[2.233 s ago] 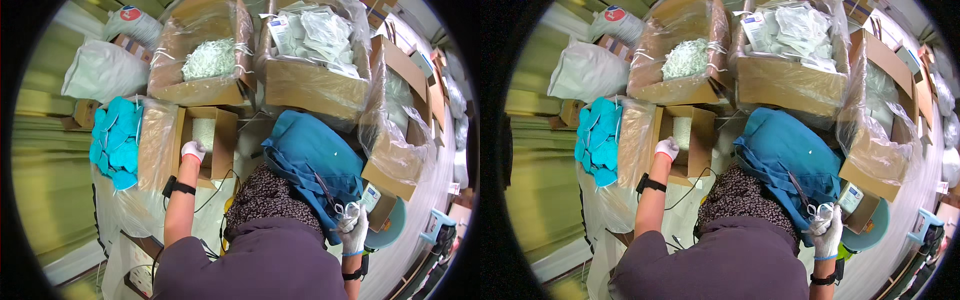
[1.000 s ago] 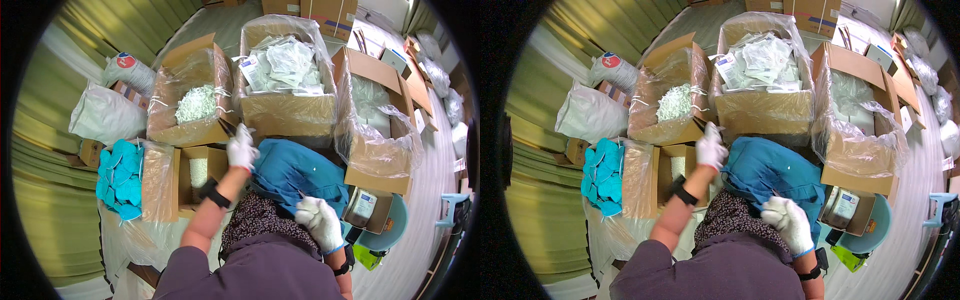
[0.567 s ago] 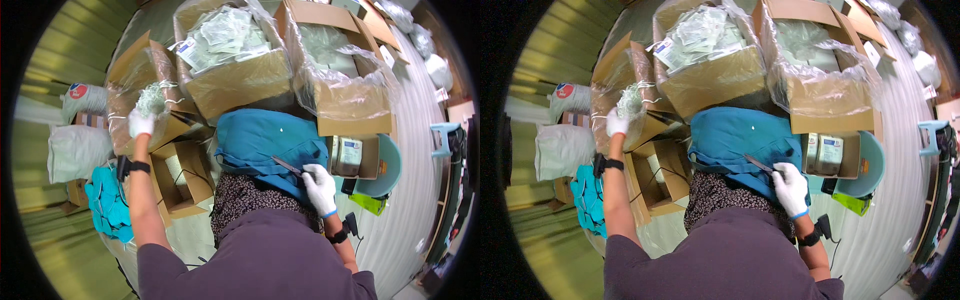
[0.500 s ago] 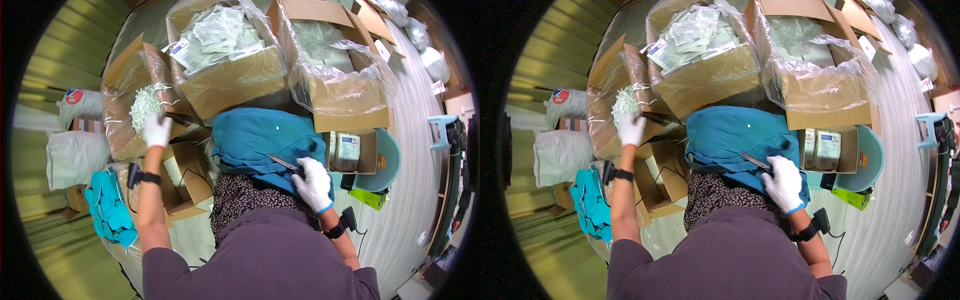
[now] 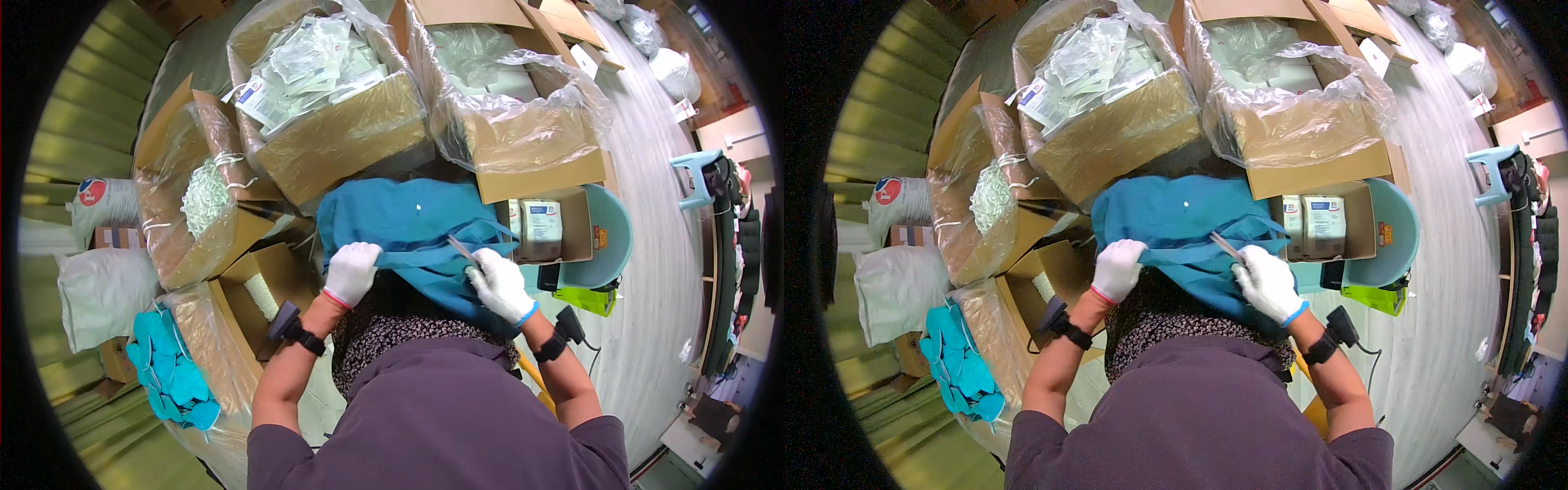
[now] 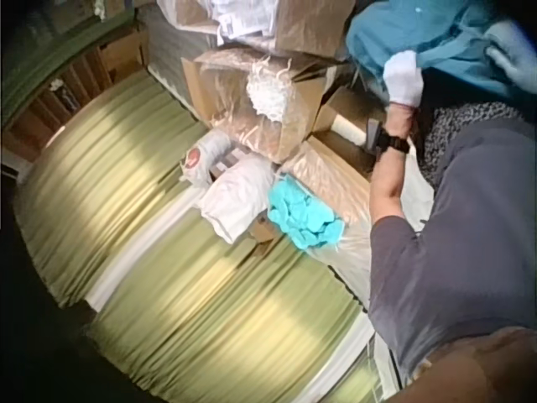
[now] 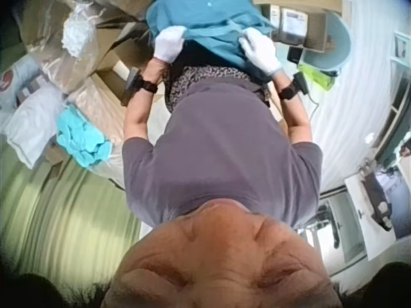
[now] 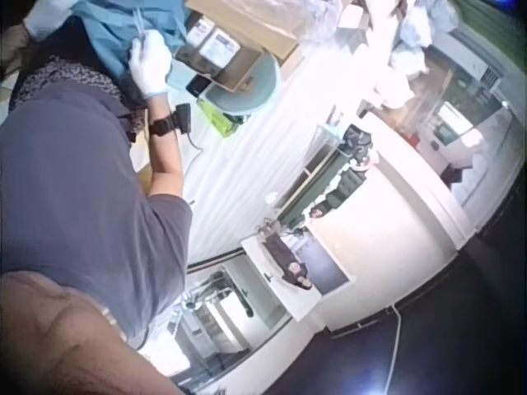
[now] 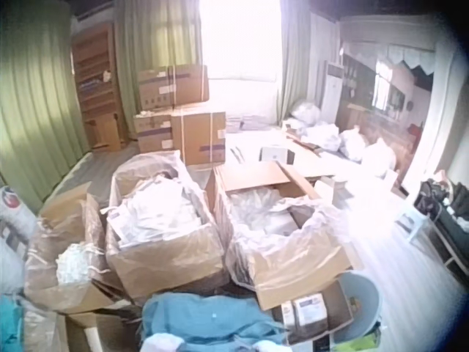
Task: Unpacking and sorting medical masks and related hygiene products from shipping boxes.
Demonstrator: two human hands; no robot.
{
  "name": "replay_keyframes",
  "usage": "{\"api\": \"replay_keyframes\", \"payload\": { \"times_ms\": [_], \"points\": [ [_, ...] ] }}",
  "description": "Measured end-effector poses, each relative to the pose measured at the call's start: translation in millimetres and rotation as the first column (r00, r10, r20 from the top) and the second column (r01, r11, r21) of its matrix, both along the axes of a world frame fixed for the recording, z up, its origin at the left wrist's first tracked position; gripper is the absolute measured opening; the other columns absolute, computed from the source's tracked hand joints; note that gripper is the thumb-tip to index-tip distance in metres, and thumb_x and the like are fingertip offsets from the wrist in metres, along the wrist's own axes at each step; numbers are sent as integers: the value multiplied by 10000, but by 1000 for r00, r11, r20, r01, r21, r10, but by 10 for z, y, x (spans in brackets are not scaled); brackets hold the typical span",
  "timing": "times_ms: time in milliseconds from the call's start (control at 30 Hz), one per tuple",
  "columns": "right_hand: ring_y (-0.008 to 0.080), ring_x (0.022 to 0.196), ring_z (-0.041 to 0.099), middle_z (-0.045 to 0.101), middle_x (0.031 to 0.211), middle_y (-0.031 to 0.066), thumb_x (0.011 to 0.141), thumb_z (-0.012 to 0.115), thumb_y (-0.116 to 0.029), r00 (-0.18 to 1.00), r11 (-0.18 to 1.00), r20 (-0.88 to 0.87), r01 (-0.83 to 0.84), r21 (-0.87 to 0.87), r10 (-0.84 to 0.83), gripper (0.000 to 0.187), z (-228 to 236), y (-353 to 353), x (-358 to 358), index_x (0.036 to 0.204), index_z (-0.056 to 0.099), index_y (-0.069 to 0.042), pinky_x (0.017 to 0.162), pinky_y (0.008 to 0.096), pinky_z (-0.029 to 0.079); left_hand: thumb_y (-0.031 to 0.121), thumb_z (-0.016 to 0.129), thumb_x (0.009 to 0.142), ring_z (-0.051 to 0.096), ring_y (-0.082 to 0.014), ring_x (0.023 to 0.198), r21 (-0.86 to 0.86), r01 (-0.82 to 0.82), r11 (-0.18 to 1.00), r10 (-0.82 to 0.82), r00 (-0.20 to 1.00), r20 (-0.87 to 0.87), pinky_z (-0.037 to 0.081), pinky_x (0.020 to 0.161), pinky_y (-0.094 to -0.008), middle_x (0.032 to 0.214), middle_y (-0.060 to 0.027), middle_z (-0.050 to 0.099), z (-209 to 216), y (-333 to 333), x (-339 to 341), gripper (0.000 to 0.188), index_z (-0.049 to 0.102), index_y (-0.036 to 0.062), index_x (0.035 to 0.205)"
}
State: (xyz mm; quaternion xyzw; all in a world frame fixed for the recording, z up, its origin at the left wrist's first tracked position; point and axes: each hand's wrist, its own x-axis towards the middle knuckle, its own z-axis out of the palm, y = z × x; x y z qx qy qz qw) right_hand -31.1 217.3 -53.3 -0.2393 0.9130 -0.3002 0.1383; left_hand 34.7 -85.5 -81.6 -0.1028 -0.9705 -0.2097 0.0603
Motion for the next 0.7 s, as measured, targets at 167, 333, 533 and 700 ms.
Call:
{"api": "replay_keyframes", "payload": {
  "times_ms": [167,333,533,700],
  "points": [
    [46,652,425,427,695,-56,942,565,-122,724,942,670,85,-325,165,81,446,165,38,901,562,-53,567,243,396,10,626,689,616,-287,722,44,262,964,-259,964,-65,497,659,-376,770,-91,591,670,47,-57,232,610,65,913],
    [70,707,488,575,762,-10,936,623,-190,400,853,757,-153,-499,516,183,597,162,85,924,613,-7,654,261,425,86,598,736,590,-231,630,-90,381,920,-383,923,-14,472,555,-345,678,-40,516,1028,-72,145,93,548,118,808],
    [143,828,531,601,846,69,975,583,-253,432,794,667,-295,-531,607,278,593,90,122,1040,611,16,792,309,450,116,573,822,657,-398,748,-28,347,937,-238,696,678,515,629,-495,799,-175,654,679,-144,908,92,541,74,898],
    [232,816,612,618,919,110,830,729,-191,882,953,422,-88,-289,210,269,616,47,59,1031,614,-53,734,344,497,343,593,936,676,-315,905,421,-288,860,-322,335,886,519,825,-413,949,-143,690,318,-279,1136,472,530,-7,1246]
  ]
}}
